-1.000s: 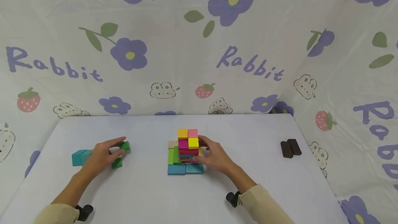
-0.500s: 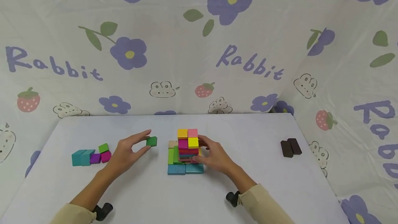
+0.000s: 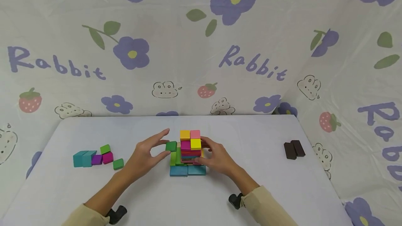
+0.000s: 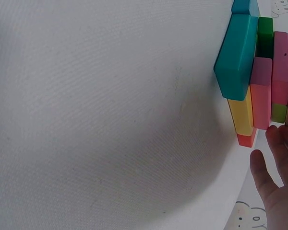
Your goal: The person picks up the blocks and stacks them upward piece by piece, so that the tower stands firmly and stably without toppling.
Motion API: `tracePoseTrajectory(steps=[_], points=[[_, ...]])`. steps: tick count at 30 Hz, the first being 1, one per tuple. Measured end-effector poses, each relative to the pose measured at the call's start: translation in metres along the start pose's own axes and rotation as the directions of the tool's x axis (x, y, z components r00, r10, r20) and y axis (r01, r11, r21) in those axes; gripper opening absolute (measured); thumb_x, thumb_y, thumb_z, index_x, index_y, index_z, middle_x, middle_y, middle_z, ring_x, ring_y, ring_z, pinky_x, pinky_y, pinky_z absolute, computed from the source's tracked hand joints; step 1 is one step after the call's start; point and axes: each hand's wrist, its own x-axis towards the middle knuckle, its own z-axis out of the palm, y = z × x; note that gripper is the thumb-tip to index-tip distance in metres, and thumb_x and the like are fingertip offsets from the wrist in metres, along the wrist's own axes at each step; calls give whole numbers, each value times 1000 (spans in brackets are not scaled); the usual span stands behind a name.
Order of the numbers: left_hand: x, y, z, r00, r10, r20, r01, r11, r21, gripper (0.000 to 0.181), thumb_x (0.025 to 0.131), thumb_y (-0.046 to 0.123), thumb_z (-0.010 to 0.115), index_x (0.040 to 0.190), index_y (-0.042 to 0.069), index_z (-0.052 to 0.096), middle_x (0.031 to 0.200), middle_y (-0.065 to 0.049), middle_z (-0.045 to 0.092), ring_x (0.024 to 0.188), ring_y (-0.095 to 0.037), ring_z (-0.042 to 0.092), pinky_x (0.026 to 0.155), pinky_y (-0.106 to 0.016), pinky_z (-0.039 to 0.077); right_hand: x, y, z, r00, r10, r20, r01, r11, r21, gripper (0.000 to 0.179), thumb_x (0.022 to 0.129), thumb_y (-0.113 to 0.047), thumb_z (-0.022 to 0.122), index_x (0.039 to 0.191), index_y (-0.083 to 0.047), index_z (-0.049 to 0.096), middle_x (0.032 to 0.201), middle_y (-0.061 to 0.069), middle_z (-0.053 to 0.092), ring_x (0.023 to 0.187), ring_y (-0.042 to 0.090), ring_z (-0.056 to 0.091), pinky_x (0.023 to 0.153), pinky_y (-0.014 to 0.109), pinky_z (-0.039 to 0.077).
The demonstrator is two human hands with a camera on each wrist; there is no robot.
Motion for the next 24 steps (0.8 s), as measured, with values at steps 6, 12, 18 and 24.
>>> tracePoseTrajectory(steps=[6, 12, 18, 24], points=[[3, 9, 7, 1000, 12, -16, -12, 1000, 4, 78, 83, 6, 81, 151, 14, 44, 147, -4, 53, 113, -19, 67, 99, -35, 50, -2, 1, -1, 1000, -10, 1, 10, 1000, 4, 75, 82, -22, 81, 147, -11, 44, 139, 6, 58, 126, 27, 54, 102, 49, 48], [5, 13, 13, 1000, 6, -31, -6, 1000, -2, 76, 84, 7, 80, 150, 14, 45, 146, -3, 53, 112, -18, 68, 98, -34, 50, -2, 2, -2, 1000, -31, 4, 31, 999, 14, 75, 83, -22, 81, 148, -11, 43, 139, 7, 58, 125, 28, 55, 103, 50, 48], [7, 14, 17, 999, 10, -45, -10, 1000, -5, 77, 83, 8, 81, 151, 15, 44, 146, -3, 54, 112, -17, 67, 98, -33, 51, -3, 2, -2, 999, -38, 1, 38, 999, 16, 76, 84, -22, 80, 148, -10, 43, 139, 8, 58, 125, 29, 55, 103, 50, 48], [8, 16, 19, 998, 14, -60, -14, 1000, 12, 74, 84, 13, 81, 149, 11, 46, 142, -7, 57, 112, -16, 67, 98, -32, 50, -3, 3, -1, 999, -39, 2, 39, 999, 21, 76, 83, -22, 81, 148, -11, 43, 139, 7, 59, 125, 28, 55, 103, 50, 48]])
